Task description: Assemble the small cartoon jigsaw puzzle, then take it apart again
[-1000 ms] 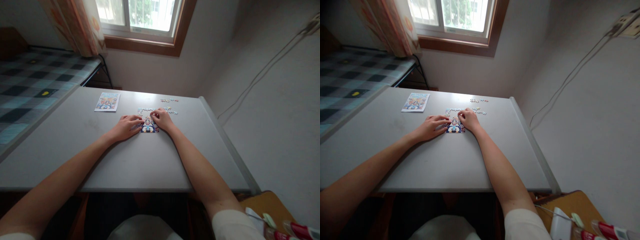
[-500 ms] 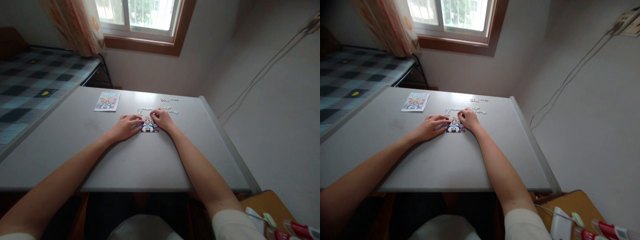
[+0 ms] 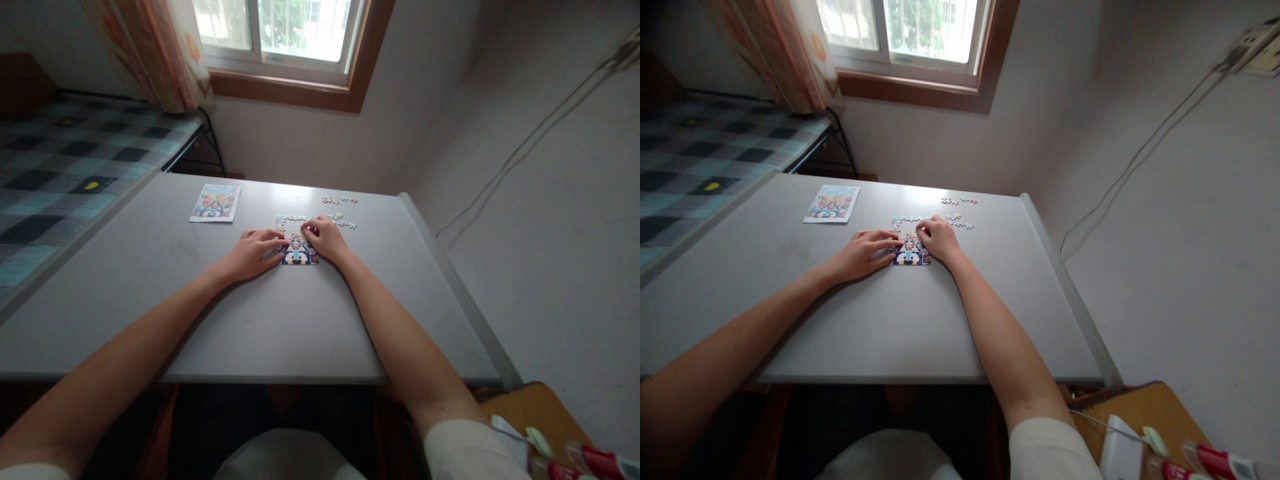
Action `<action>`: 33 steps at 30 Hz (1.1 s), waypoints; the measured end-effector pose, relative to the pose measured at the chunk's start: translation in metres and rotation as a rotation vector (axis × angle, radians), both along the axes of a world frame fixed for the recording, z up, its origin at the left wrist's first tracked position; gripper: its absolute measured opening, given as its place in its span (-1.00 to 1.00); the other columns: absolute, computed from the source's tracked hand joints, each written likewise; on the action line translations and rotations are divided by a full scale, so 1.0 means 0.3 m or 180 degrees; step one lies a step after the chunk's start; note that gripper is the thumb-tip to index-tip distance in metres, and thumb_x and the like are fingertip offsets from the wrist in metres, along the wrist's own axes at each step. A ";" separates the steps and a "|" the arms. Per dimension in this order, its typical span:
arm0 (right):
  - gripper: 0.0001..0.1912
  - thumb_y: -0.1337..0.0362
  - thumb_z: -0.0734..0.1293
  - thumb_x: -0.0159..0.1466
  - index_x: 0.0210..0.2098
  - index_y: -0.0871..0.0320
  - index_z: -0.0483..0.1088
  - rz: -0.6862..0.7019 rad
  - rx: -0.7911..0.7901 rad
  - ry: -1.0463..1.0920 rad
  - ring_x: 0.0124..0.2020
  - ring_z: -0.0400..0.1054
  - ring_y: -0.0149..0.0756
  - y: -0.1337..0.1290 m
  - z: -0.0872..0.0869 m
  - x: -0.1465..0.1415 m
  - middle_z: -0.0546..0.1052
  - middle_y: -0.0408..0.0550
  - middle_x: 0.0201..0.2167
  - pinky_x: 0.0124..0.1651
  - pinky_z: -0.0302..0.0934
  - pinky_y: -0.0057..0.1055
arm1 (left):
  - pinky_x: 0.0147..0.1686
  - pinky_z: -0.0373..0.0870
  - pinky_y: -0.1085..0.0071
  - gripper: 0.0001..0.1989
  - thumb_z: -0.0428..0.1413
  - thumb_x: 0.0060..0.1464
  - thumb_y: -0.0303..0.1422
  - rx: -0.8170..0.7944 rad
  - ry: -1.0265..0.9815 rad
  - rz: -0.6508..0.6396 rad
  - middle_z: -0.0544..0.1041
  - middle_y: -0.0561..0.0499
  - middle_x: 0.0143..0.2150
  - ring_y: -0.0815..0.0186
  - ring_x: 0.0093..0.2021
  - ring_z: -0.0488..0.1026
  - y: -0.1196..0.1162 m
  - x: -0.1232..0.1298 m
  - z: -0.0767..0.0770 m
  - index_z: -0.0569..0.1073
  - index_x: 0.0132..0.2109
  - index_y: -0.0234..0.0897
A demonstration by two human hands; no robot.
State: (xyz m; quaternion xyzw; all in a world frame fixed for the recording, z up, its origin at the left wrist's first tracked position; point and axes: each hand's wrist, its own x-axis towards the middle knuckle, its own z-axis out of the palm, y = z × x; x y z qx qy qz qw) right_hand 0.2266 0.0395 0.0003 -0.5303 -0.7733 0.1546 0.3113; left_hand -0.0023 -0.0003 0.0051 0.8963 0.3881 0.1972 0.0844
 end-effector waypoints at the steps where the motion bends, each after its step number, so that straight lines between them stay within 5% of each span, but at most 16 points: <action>1: -0.82 0.34 0.28 0.24 -0.26 0.12 0.54 -0.0001 0.0000 -0.0006 -0.32 0.31 -0.33 0.000 0.000 0.000 0.39 -0.08 -0.36 -0.14 0.21 -0.37 | 0.16 0.08 0.14 -0.66 -0.03 0.24 -0.17 -0.0001 -0.0002 -0.0001 0.41 0.00 0.16 0.16 0.13 0.35 0.000 0.000 -0.001 0.42 0.12 0.00; 33: -0.83 0.34 0.29 0.24 -0.27 0.13 0.54 0.0012 0.0067 -0.0008 -0.33 0.33 -0.35 0.009 -0.013 0.003 0.40 -0.09 -0.36 -0.15 0.21 -0.40 | 0.15 0.09 0.17 -0.66 -0.04 0.25 -0.17 0.0031 0.0027 0.0038 0.41 0.00 0.16 0.18 0.13 0.35 0.001 0.001 -0.004 0.43 0.11 -0.02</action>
